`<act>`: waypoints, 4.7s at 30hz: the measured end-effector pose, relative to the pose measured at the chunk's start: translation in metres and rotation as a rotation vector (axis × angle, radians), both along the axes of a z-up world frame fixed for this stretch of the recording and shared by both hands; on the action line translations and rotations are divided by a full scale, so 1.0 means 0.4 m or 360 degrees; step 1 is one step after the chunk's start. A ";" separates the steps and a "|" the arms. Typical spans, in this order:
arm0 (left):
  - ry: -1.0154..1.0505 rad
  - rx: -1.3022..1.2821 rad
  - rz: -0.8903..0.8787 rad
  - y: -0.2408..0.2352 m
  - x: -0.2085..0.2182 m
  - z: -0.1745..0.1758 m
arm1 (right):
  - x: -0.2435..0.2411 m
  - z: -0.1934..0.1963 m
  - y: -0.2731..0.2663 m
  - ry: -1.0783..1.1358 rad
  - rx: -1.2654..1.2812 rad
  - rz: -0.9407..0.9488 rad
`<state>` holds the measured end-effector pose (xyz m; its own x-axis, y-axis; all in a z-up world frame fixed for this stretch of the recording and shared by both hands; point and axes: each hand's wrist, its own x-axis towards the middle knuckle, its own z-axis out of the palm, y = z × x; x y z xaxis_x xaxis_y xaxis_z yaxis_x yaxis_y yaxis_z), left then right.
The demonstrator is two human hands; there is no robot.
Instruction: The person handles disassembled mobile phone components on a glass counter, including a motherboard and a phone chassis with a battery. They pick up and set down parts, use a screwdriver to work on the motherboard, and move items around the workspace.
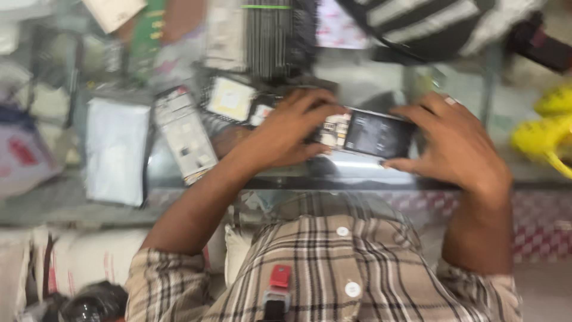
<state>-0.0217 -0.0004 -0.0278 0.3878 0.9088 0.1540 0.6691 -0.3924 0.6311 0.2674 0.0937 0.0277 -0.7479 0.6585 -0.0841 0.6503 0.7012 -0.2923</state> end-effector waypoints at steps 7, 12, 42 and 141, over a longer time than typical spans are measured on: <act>-0.0024 0.0283 -0.0030 0.000 -0.009 -0.041 | -0.064 0.018 -0.096 -0.0491 0.0056 -0.0249; -0.0010 0.0383 0.0048 -0.084 -0.006 -0.042 | -0.017 -0.013 -0.148 -0.0159 0.0224 -0.0045; 0.0162 0.0892 0.1705 -0.145 -0.349 -0.144 | -0.037 -0.101 -0.201 0.0210 0.0468 0.0242; -0.1142 -0.0228 -0.0117 0.022 0.065 -0.121 | -0.022 -0.141 0.013 0.0755 0.0108 -0.0002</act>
<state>0.0041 0.0086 -0.0763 0.2967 0.9147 0.2745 0.0474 -0.3012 0.9524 0.2587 0.0989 -0.0287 -0.6926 0.6517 0.3092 0.4572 0.7282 -0.5107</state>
